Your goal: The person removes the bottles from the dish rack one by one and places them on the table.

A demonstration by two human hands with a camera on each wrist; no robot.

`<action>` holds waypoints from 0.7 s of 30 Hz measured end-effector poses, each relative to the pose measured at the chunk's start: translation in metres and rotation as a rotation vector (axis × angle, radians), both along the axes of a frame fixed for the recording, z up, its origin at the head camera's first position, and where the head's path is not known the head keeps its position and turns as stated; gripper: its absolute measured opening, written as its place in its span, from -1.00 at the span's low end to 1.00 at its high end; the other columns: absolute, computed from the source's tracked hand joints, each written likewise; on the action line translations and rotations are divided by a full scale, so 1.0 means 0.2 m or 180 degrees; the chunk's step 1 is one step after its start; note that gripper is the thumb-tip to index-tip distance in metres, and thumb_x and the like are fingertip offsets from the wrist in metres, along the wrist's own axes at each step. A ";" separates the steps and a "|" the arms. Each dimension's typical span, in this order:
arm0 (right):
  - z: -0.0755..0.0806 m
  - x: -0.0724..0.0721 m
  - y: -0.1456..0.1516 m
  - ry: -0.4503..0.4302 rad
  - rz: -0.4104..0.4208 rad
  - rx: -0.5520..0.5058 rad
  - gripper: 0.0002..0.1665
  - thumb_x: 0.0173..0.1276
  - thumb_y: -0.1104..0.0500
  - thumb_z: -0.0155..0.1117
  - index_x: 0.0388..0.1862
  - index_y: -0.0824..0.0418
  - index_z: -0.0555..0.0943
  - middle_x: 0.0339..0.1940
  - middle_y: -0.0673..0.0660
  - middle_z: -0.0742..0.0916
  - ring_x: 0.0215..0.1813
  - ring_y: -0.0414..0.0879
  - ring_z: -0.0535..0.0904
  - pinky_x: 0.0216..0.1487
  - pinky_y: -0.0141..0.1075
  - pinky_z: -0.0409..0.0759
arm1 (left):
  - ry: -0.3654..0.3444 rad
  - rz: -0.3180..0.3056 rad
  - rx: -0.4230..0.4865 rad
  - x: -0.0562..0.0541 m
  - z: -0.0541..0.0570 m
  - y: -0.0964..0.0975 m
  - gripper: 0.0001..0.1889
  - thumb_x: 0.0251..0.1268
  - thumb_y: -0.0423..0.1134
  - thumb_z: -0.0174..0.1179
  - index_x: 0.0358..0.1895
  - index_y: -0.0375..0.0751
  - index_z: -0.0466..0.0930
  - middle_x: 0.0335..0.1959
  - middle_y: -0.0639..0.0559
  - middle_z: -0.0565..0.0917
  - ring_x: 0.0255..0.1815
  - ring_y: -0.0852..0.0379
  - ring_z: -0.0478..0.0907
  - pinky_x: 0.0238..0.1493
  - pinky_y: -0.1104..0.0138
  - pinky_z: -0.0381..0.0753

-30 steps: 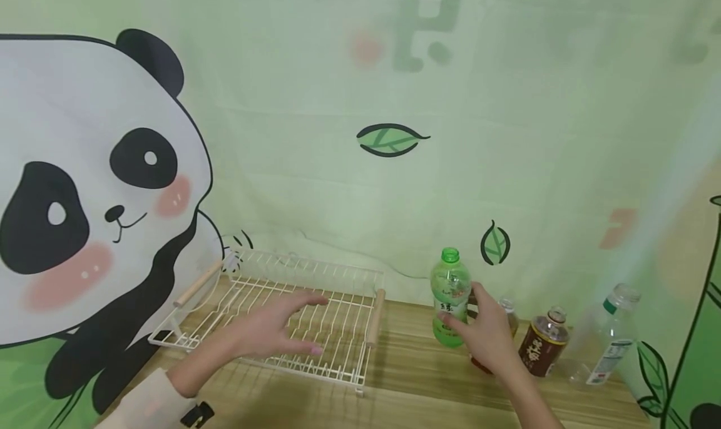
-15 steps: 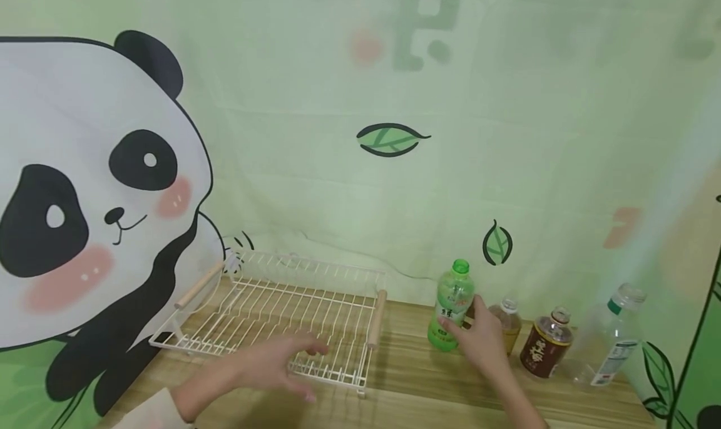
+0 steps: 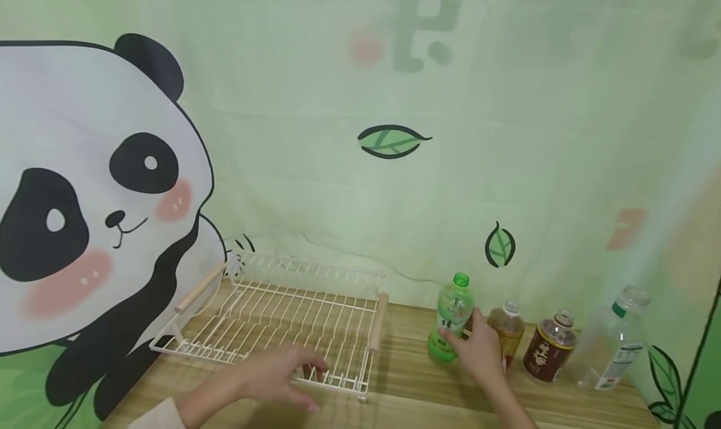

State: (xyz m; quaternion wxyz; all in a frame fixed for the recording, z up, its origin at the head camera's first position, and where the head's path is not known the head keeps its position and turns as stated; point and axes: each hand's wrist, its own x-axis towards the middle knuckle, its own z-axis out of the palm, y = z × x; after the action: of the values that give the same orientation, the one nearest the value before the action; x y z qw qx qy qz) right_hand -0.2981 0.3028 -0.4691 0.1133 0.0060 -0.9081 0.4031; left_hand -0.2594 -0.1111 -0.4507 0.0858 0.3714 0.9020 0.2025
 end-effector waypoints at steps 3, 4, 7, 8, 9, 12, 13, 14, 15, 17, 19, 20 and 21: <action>-0.02 -0.01 0.00 -0.0022 -0.0018 0.0052 -0.10 0.42 -0.22 0.47 0.39 0.39 0.38 0.39 0.56 0.55 0.42 0.46 0.49 0.36 0.24 0.54 | 0.0057 0.0021 0.0009 0.01 0.00 0.00 -0.29 0.16 0.31 0.50 0.28 -0.02 0.67 0.02 0.31 0.72 0.04 0.25 0.65 0.08 0.30 0.67; -0.03 -0.01 0.01 -0.0032 -0.0026 0.0075 -0.10 0.43 -0.21 0.47 0.40 0.39 0.38 0.39 0.56 0.55 0.42 0.47 0.48 0.37 0.25 0.53 | 0.0072 0.0031 0.0016 0.01 0.00 0.01 -0.29 0.15 0.31 0.50 0.28 -0.02 0.67 0.01 0.31 0.72 0.03 0.26 0.64 0.07 0.31 0.67; -0.05 -0.01 0.01 -0.0069 -0.0046 0.0098 -0.09 0.44 -0.19 0.47 0.42 0.41 0.36 0.40 0.57 0.55 0.42 0.48 0.48 0.36 0.26 0.53 | 0.0146 0.0061 0.0007 0.01 -0.02 0.01 -0.30 0.14 0.31 0.50 0.27 0.00 0.68 0.00 0.33 0.72 0.01 0.28 0.64 0.04 0.32 0.67; -0.05 -0.01 0.01 -0.0080 -0.0052 0.0095 -0.09 0.44 -0.17 0.48 0.43 0.41 0.36 0.40 0.56 0.55 0.42 0.47 0.48 0.35 0.25 0.54 | 0.0162 0.0074 0.0003 0.01 -0.02 0.01 -0.29 0.13 0.32 0.50 0.27 0.01 0.68 0.00 0.33 0.72 0.00 0.29 0.64 0.03 0.32 0.67; -0.06 -0.01 0.01 -0.0086 -0.0053 0.0083 -0.10 0.44 -0.16 0.48 0.43 0.41 0.35 0.39 0.56 0.55 0.41 0.47 0.49 0.35 0.25 0.55 | 0.0166 0.0087 0.0005 0.01 -0.02 0.01 -0.30 0.13 0.32 0.50 0.27 0.02 0.68 0.00 0.34 0.72 0.00 0.29 0.64 0.03 0.33 0.67; -0.07 -0.02 0.01 -0.0104 -0.0036 0.0040 -0.12 0.46 -0.14 0.47 0.43 0.42 0.35 0.39 0.56 0.55 0.41 0.47 0.49 0.33 0.23 0.57 | 0.0166 0.0112 0.0015 0.02 -0.02 0.00 -0.30 0.13 0.33 0.49 0.27 0.04 0.68 -0.01 0.34 0.72 0.01 0.28 0.65 0.02 0.32 0.68; -0.06 -0.02 0.01 -0.0116 -0.0023 0.0041 -0.12 0.46 -0.14 0.46 0.43 0.42 0.34 0.39 0.56 0.55 0.42 0.47 0.48 0.34 0.23 0.57 | 0.0172 0.0117 0.0014 0.02 -0.02 0.00 -0.30 0.13 0.34 0.49 0.27 0.04 0.68 -0.01 0.34 0.72 0.01 0.28 0.65 0.02 0.32 0.67; -0.06 -0.02 0.01 -0.0136 -0.0015 0.0053 -0.11 0.47 -0.15 0.45 0.44 0.42 0.34 0.40 0.56 0.55 0.42 0.47 0.48 0.35 0.24 0.56 | 0.0175 0.0121 0.0018 0.02 -0.02 0.00 -0.31 0.13 0.34 0.49 0.26 0.05 0.69 -0.01 0.34 0.72 0.01 0.27 0.65 0.02 0.32 0.67; -0.06 -0.02 0.01 -0.0151 -0.0005 0.0078 -0.10 0.47 -0.16 0.44 0.44 0.42 0.34 0.41 0.56 0.54 0.43 0.48 0.47 0.36 0.26 0.54 | 0.0178 0.0121 0.0023 0.02 -0.02 0.00 -0.31 0.13 0.33 0.49 0.26 0.05 0.69 -0.02 0.35 0.72 0.01 0.27 0.64 0.02 0.32 0.67; -0.06 -0.01 0.01 -0.0178 0.0016 0.0171 -0.09 0.48 -0.18 0.42 0.46 0.43 0.32 0.41 0.57 0.53 0.43 0.49 0.47 0.37 0.29 0.51 | 0.0190 0.0117 0.0028 0.02 -0.02 0.00 -0.32 0.13 0.33 0.50 0.25 0.05 0.69 -0.03 0.35 0.72 0.00 0.27 0.64 0.01 0.32 0.67; -0.05 0.00 0.01 -0.0208 0.0055 0.0322 -0.07 0.49 -0.18 0.42 0.48 0.44 0.30 0.40 0.59 0.53 0.41 0.51 0.46 0.35 0.33 0.49 | 0.0220 0.0106 0.0018 0.02 -0.02 0.00 -0.33 0.13 0.32 0.50 0.24 0.06 0.70 -0.03 0.36 0.72 0.00 0.28 0.65 0.01 0.32 0.67; -0.05 0.00 0.01 -0.0234 0.0081 0.0401 -0.05 0.49 -0.17 0.41 0.50 0.45 0.29 0.40 0.59 0.53 0.40 0.52 0.47 0.35 0.34 0.49 | 0.0228 0.0103 0.0013 0.01 -0.02 0.00 -0.34 0.13 0.32 0.50 0.24 0.07 0.70 -0.03 0.36 0.72 0.00 0.28 0.65 0.01 0.33 0.67; -0.05 0.01 0.01 -0.0262 0.0113 0.0478 -0.02 0.48 -0.17 0.42 0.50 0.49 0.27 0.39 0.61 0.52 0.40 0.53 0.46 0.34 0.35 0.48 | 0.0234 0.0101 0.0008 0.01 -0.02 0.00 -0.34 0.14 0.32 0.50 0.24 0.07 0.70 -0.03 0.36 0.72 0.00 0.28 0.65 0.01 0.33 0.67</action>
State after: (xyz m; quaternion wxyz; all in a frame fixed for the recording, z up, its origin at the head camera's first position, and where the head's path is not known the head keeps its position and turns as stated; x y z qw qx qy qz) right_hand -0.2956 0.3041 -0.4800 0.0679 0.0140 -0.9394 0.3358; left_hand -0.2565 -0.1112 -0.4553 0.0489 0.3644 0.9101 0.1911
